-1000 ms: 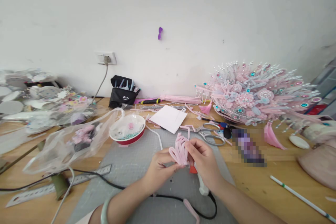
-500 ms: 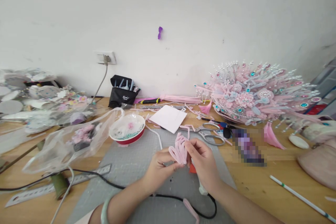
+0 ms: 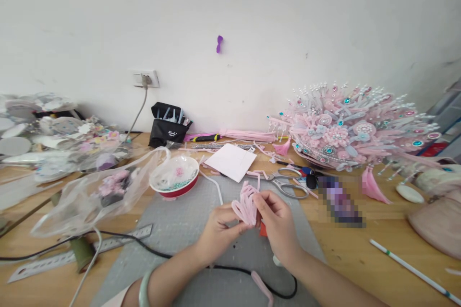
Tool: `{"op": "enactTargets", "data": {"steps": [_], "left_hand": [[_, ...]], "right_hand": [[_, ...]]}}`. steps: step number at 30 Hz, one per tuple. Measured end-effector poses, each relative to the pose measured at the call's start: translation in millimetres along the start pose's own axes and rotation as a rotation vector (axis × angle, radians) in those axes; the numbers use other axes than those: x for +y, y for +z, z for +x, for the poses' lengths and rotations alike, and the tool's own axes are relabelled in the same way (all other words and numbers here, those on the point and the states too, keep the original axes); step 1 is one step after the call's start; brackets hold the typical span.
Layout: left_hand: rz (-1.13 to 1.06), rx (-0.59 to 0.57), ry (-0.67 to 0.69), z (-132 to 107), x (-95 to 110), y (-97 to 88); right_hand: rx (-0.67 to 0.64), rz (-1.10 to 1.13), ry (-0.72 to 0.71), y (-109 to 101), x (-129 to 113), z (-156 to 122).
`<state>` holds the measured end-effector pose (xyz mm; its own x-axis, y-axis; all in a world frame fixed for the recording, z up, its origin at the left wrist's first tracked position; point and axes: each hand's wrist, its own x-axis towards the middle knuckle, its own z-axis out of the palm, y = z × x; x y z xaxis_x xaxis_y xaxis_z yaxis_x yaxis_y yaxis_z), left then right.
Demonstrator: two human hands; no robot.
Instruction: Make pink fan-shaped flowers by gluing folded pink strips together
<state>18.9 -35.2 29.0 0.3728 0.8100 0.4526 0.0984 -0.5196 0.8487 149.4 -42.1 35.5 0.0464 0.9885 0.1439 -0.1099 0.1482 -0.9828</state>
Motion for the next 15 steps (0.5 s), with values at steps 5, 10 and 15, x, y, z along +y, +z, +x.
{"op": "enactTargets", "data": {"steps": [5,10,15], "left_hand": [[-0.022,-0.028,-0.029,0.0,1.0,-0.1],[-0.035,-0.05,-0.032,0.6,0.7,-0.2],[-0.029,-0.038,-0.024,0.5,-0.9,-0.5]], "right_hand": [[-0.01,0.015,0.035,0.4,-0.4,-0.7],[-0.025,0.08,0.063,0.4,-1.9,-1.0],[-0.023,0.097,0.054,0.5,0.0,-0.4]]}}
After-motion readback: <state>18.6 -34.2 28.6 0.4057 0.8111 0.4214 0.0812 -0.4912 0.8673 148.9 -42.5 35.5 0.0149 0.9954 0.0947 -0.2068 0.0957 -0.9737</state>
